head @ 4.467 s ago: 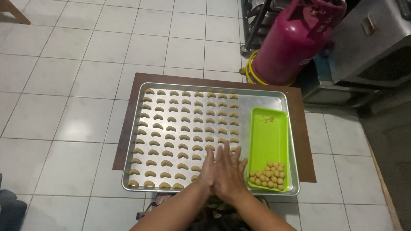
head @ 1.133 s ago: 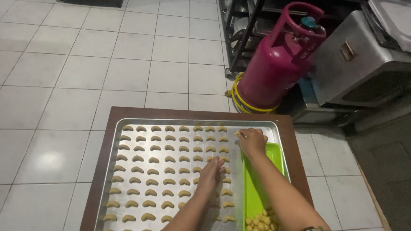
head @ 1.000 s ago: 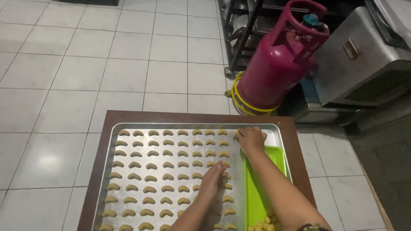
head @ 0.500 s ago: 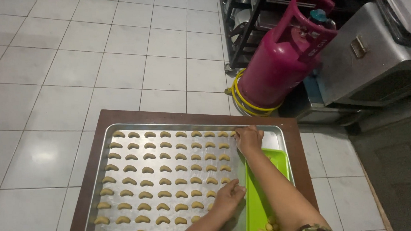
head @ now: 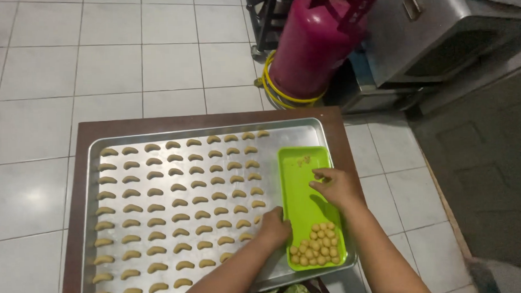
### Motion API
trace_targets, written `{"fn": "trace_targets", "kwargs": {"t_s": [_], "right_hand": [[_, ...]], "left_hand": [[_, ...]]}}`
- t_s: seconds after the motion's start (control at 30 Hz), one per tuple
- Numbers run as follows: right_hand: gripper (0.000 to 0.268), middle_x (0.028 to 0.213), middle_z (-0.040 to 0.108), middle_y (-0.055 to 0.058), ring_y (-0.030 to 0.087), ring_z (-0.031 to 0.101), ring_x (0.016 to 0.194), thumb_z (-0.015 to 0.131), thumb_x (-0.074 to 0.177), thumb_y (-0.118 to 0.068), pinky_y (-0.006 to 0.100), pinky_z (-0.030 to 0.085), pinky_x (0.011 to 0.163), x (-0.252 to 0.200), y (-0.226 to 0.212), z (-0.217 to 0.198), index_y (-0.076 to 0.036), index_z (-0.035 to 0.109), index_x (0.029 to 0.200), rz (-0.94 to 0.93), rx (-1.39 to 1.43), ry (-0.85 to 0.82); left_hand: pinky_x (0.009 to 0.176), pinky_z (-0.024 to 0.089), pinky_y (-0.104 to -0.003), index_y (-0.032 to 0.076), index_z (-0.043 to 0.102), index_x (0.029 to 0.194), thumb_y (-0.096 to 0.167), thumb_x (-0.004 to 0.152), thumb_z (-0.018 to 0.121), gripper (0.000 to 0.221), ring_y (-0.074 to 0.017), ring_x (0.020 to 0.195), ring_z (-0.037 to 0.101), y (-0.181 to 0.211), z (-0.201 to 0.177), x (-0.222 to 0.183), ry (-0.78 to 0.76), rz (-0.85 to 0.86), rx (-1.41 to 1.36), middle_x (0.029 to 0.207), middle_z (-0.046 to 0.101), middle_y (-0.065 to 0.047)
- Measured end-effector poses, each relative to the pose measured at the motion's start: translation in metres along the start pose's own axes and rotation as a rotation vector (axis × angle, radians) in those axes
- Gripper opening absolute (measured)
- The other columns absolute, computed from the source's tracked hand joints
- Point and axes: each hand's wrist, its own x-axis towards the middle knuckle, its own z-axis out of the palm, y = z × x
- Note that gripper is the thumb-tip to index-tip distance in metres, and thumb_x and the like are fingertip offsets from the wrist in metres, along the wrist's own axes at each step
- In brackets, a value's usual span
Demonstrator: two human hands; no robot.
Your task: Shaping small dough balls into crescent-shaped pastries and arranging them in rows on a baking sheet.
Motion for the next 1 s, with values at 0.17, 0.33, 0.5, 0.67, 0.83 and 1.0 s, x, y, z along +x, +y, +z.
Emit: {"fn": "trace_targets", "kwargs": {"t_s": [0.17,0.33,0.5,0.67,0.83,1.0], "right_hand": [[0.031,0.11,0.08,0.011,0.034,0.075,0.105,0.082,0.085,-0.024,0.042,0.058,0.091,-0.075,0.035,-0.037,-0.02,0.083,0.115,0.078,-0.265,-0.121],[0.037,0.121,0.075,0.011,0.035,0.068,0.118,0.074,0.092,-0.032,0.043,0.054,0.099,-0.102,0.059,-0.027,-0.018,0.077,0.126,0.05,-0.369,-0.117],[0.051,0.135,0.063,0.003,0.031,0.053,0.13,0.067,0.091,-0.044,0.043,0.052,0.099,-0.096,0.039,-0.012,-0.019,0.069,0.135,-0.081,-0.65,-0.118],[0.036,0.137,0.052,0.007,0.034,0.04,0.128,0.067,0.091,-0.039,0.046,0.04,0.094,-0.07,0.042,0.016,-0.012,0.079,0.112,0.039,-0.755,-0.223],[0.028,0.119,0.057,0.007,0.032,0.046,0.124,0.068,0.094,-0.028,0.047,0.041,0.093,-0.073,0.013,0.024,-0.01,0.075,0.114,-0.02,-0.851,-0.258],[0.03,0.113,0.063,0.005,0.031,0.049,0.127,0.052,0.101,-0.039,0.047,0.041,0.096,-0.095,-0.017,0.012,-0.018,0.068,0.114,0.001,-0.646,-0.207]], "left_hand": [[0.096,0.054,-0.058,0.001,0.063,0.131,0.026,0.096,0.056,0.043,-0.0469,0.119,0.066,0.008,0.012,0.002,0.056,0.118,0.062,0.12,0.069,-0.028],[0.098,0.053,-0.057,0.003,0.062,0.135,0.027,0.097,0.056,0.045,-0.0433,0.121,0.065,0.024,0.016,0.004,0.1,0.139,0.095,0.122,0.069,-0.025],[0.112,0.045,-0.056,-0.002,0.052,0.147,0.028,0.099,0.058,0.057,-0.0438,0.135,0.055,0.033,0.0,-0.011,0.068,0.163,0.094,0.138,0.062,-0.028],[0.118,0.039,-0.055,-0.003,0.043,0.155,0.04,0.1,0.064,0.073,-0.0399,0.144,0.047,0.049,-0.024,-0.068,0.079,0.091,-0.032,0.15,0.053,-0.028],[0.104,0.054,-0.051,-0.001,0.042,0.155,0.045,0.1,0.067,0.076,-0.032,0.118,0.071,0.026,-0.046,-0.08,0.044,0.077,-0.237,0.137,0.061,-0.03],[0.11,0.049,-0.052,-0.004,0.038,0.155,0.038,0.103,0.063,0.071,-0.042,0.13,0.06,0.04,-0.068,-0.121,0.013,0.016,-0.71,0.139,0.059,-0.034]]}}
